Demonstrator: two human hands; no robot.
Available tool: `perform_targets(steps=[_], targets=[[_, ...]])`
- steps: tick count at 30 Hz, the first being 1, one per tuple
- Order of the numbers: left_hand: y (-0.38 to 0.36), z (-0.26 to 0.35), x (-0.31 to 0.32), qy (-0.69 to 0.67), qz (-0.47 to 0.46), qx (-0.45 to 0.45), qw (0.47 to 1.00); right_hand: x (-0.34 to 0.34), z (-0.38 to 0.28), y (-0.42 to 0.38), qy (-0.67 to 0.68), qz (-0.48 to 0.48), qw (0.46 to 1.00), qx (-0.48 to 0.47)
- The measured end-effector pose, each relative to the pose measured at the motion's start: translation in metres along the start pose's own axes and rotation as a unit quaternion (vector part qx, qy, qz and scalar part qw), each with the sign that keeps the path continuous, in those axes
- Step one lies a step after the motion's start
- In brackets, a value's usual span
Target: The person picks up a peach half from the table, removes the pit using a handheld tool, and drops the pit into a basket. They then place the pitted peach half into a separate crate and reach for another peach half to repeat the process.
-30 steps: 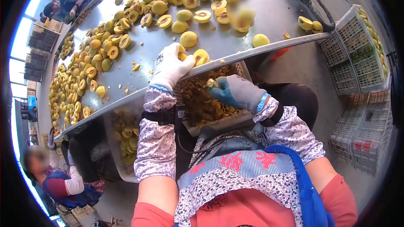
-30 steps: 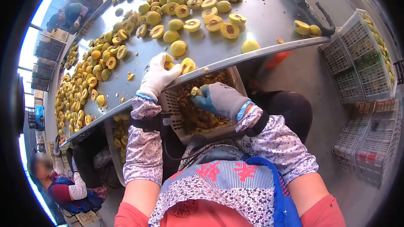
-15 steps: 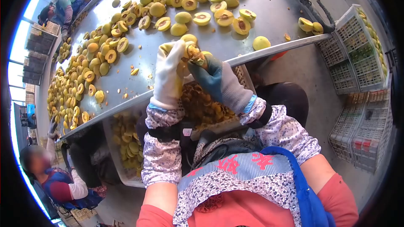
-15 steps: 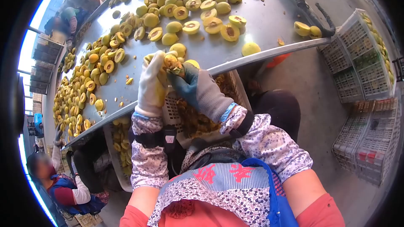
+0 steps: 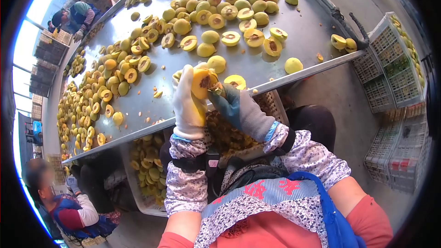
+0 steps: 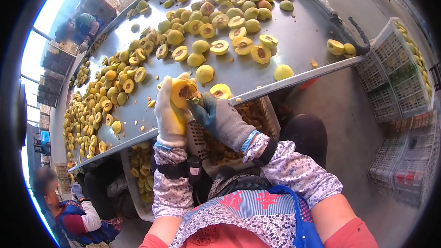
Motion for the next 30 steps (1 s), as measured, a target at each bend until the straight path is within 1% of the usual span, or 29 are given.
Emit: perform_targets(steps=[1,3,4,6,7,10,12,13,15,16,17,19,21,22,24,25,26,27,28,30], targets=[[0.003,0.002,0.006,0.0,-0.003,0.001,1.0,0.001,0.003,0.0,-0.001,0.003,1.0,-0.001],[-0.001,-0.022,0.002,-0.103,0.089,-0.098,0.986,0.008,-0.001,0.0,0.063,-0.01,0.998,-0.013],[0.0,-0.022,0.005,-0.103,0.088,-0.098,0.986,0.01,-0.002,0.0,0.063,-0.009,0.998,-0.013],[0.0,-0.021,0.015,-0.156,0.067,-0.084,0.982,0.017,0.006,0.0,0.138,-0.02,0.99,0.017],[-0.001,-0.021,0.016,-0.182,0.085,-0.082,0.976,0.019,0.007,0.0,0.138,-0.019,0.99,0.017],[-0.002,-0.021,0.015,-0.199,0.099,-0.075,0.972,0.021,0.009,0.001,0.149,-0.018,0.989,0.0],[-0.001,-0.02,0.015,-0.176,0.109,-0.076,0.975,0.028,0.011,0.0,0.151,-0.054,0.987,0.015],[-0.002,-0.019,0.014,-0.153,0.121,-0.075,0.978,0.028,0.01,0.0,0.151,-0.054,0.987,0.015],[-0.003,-0.018,0.013,-0.134,0.133,-0.067,0.98,0.029,0.013,-0.002,0.112,-0.063,0.99,0.054],[-0.004,-0.016,0.011,-0.115,0.144,-0.058,0.981,0.029,0.014,-0.002,0.113,-0.064,0.99,0.054],[-0.005,-0.016,0.011,-0.115,0.144,-0.058,0.981,0.03,0.015,-0.002,0.107,-0.068,0.991,0.054],[-0.004,-0.009,0.01,-0.074,0.136,-0.032,0.987,0.03,0.014,-0.002,0.101,-0.071,0.991,0.052],[-0.003,-0.008,0.01,-0.064,0.124,-0.033,0.99,0.036,0.008,-0.004,0.159,-0.11,0.98,0.055],[-0.002,-0.007,0.01,-0.055,0.112,-0.034,0.992,0.033,0.002,-0.005,0.16,-0.11,0.979,0.055],[-0.001,-0.005,0.009,-0.049,0.104,-0.042,0.993,0.033,-0.008,-0.01,0.18,-0.143,0.971,0.07],[-0.001,-0.005,0.01,-0.043,0.096,-0.05,0.993,0.034,-0.005,-0.01,0.18,-0.142,0.971,0.07],[-0.001,-0.006,0.011,-0.043,0.095,-0.051,0.993,0.032,-0.006,-0.008,0.165,-0.117,0.978,0.051],[-0.002,-0.009,0.011,-0.044,0.102,-0.063,0.992,0.027,-0.008,-0.007,0.149,-0.092,0.984,0.031],[-0.003,-0.012,0.01,-0.046,0.11,-0.074,0.99,0.025,-0.007,-0.008,0.15,-0.089,0.984,0.031],[-0.004,-0.015,0.012,-0.055,0.111,-0.074,0.99,0.028,-0.014,-0.011,0.207,-0.138,0.967,0.054]])
Point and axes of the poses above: each hand's wrist, its own y-axis towards the middle knuckle, its own x-axis out of the palm, z = x × y, the point moved 10 cm from there along y, towards the middle knuckle, and after that the axes turned 15 degrees about -z, right-handed, at the moved point
